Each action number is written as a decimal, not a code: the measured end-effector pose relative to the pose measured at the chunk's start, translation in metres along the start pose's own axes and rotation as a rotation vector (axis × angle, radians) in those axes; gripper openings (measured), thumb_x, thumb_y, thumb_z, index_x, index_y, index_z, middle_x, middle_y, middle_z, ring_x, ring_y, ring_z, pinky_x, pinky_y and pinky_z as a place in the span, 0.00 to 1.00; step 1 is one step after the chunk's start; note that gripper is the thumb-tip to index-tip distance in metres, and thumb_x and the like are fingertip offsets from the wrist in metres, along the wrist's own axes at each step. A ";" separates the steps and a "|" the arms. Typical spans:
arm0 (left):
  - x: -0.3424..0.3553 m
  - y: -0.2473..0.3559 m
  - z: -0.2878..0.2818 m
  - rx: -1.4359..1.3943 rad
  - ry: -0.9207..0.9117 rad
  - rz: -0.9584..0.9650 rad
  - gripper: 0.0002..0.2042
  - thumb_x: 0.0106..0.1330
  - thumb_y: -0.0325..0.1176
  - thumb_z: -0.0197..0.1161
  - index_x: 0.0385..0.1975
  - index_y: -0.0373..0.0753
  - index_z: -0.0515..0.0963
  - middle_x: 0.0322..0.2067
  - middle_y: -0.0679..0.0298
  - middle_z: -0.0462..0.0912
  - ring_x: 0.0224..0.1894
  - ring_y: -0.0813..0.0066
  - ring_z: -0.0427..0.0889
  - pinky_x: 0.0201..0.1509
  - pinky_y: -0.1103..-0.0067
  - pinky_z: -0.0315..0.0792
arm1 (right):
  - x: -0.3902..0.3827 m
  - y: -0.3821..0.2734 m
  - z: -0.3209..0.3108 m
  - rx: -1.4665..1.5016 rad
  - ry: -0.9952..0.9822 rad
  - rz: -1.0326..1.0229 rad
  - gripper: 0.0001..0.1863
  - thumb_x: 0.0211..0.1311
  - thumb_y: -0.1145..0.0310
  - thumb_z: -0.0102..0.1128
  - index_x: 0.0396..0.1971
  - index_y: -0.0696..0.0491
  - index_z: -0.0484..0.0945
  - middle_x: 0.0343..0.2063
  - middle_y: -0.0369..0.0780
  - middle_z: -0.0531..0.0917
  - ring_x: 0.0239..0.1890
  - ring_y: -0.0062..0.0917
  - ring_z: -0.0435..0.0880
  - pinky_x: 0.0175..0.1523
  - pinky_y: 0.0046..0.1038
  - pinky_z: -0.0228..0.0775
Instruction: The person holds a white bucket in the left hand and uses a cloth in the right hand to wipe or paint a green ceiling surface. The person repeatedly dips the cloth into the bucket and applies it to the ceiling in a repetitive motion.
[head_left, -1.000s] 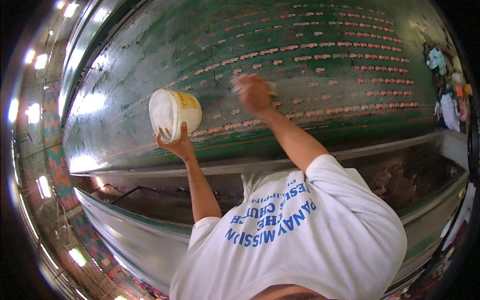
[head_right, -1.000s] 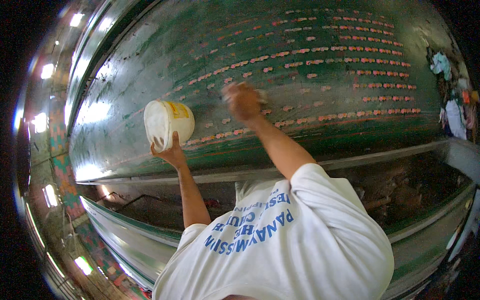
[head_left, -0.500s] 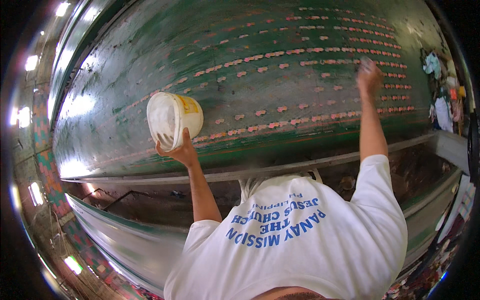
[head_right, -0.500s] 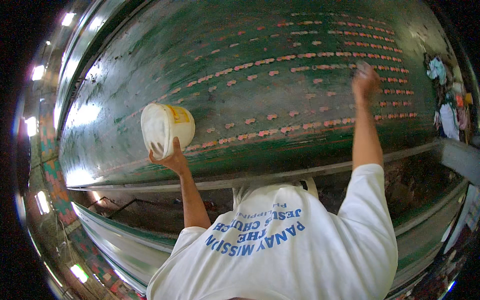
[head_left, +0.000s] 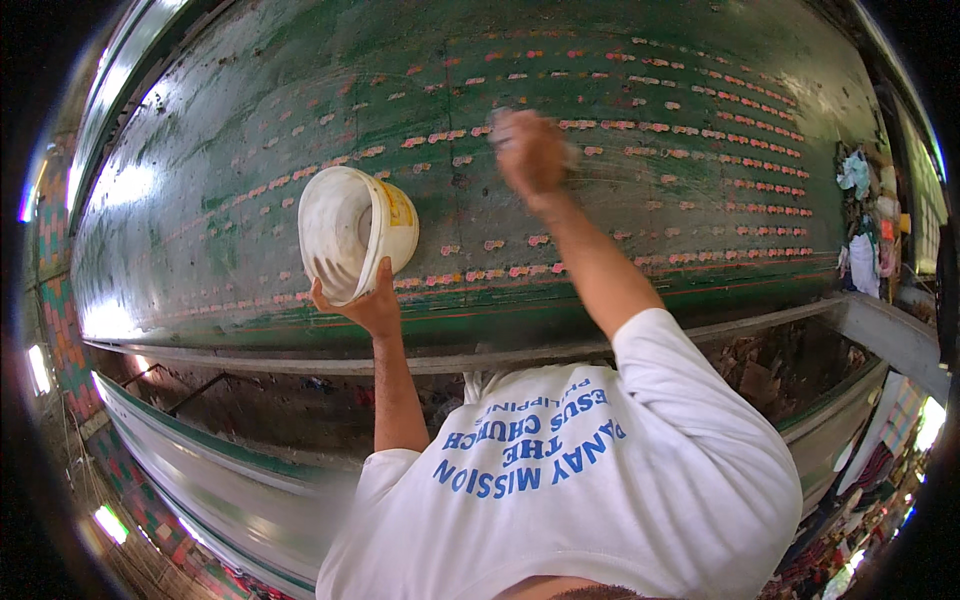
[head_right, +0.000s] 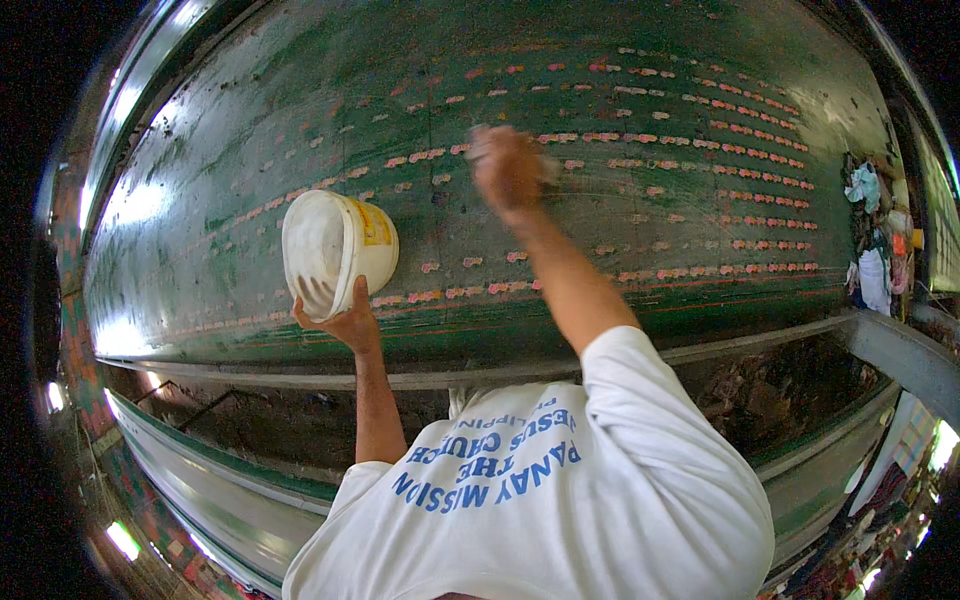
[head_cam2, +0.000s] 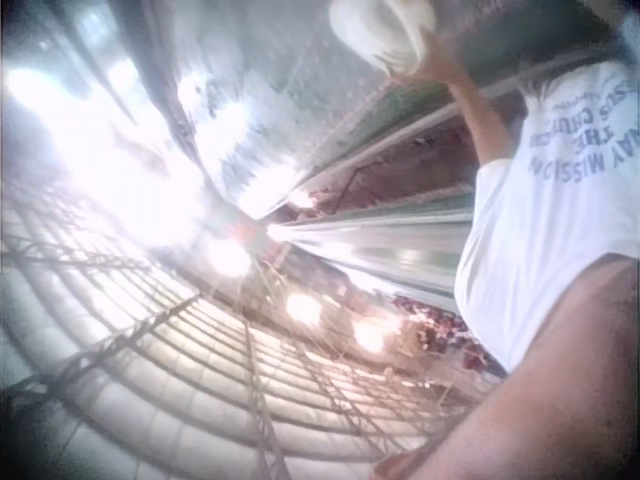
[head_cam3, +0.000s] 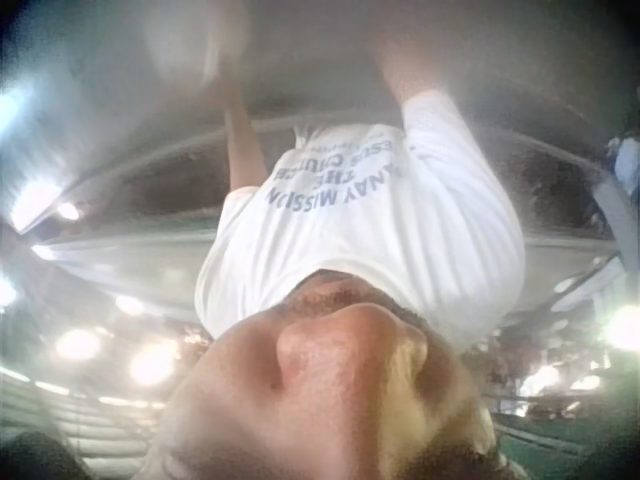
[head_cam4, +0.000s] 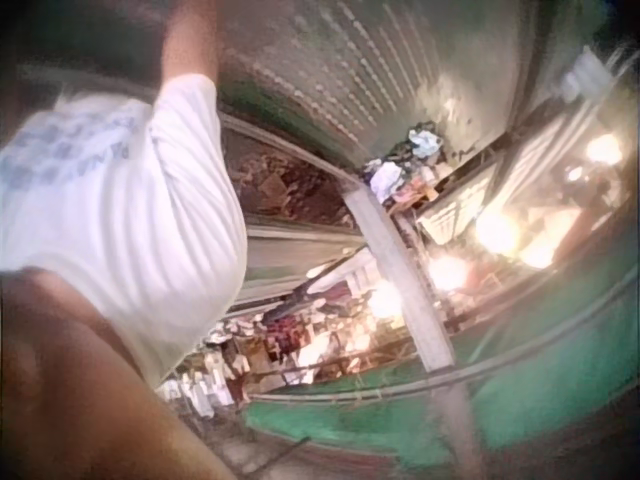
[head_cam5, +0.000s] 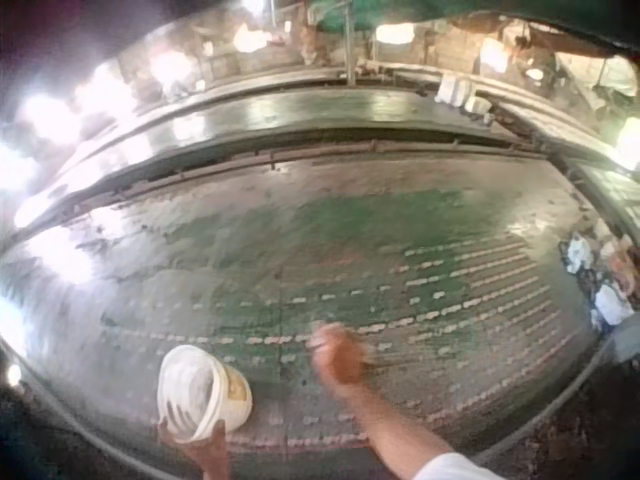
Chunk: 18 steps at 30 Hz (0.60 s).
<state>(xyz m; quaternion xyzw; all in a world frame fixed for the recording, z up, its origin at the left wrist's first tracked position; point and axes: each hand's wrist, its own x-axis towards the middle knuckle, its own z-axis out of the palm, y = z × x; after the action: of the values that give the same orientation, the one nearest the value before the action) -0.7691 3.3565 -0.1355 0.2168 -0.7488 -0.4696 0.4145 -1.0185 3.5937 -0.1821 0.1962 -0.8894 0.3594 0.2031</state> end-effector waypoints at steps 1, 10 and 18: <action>0.003 -0.001 -0.001 0.037 -0.021 0.034 0.54 0.58 0.32 0.86 0.73 0.44 0.46 0.69 0.46 0.60 0.72 0.51 0.67 0.80 0.54 0.67 | -0.002 -0.029 0.019 0.031 -0.069 -0.079 0.17 0.59 0.72 0.67 0.49 0.47 0.87 0.42 0.39 0.86 0.46 0.39 0.85 0.56 0.43 0.74; 0.061 -0.032 -0.003 0.151 0.025 -0.004 0.52 0.60 0.30 0.84 0.74 0.41 0.46 0.70 0.44 0.60 0.72 0.47 0.68 0.80 0.53 0.69 | 0.027 0.082 -0.031 -0.211 -0.148 -0.082 0.18 0.70 0.68 0.61 0.57 0.46 0.85 0.49 0.45 0.87 0.51 0.44 0.85 0.57 0.46 0.81; 0.115 -0.053 -0.057 0.166 0.256 -0.053 0.49 0.61 0.33 0.84 0.71 0.45 0.48 0.73 0.41 0.58 0.73 0.42 0.67 0.76 0.47 0.76 | -0.046 0.297 -0.245 -0.709 0.226 0.980 0.18 0.68 0.61 0.71 0.56 0.45 0.90 0.49 0.47 0.92 0.50 0.39 0.92 0.55 0.42 0.84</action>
<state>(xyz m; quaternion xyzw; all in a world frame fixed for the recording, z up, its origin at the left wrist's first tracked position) -0.7900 3.2202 -0.1220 0.3281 -0.7201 -0.3851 0.4748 -1.0729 3.9765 -0.2104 -0.3542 -0.9145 0.1117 0.1604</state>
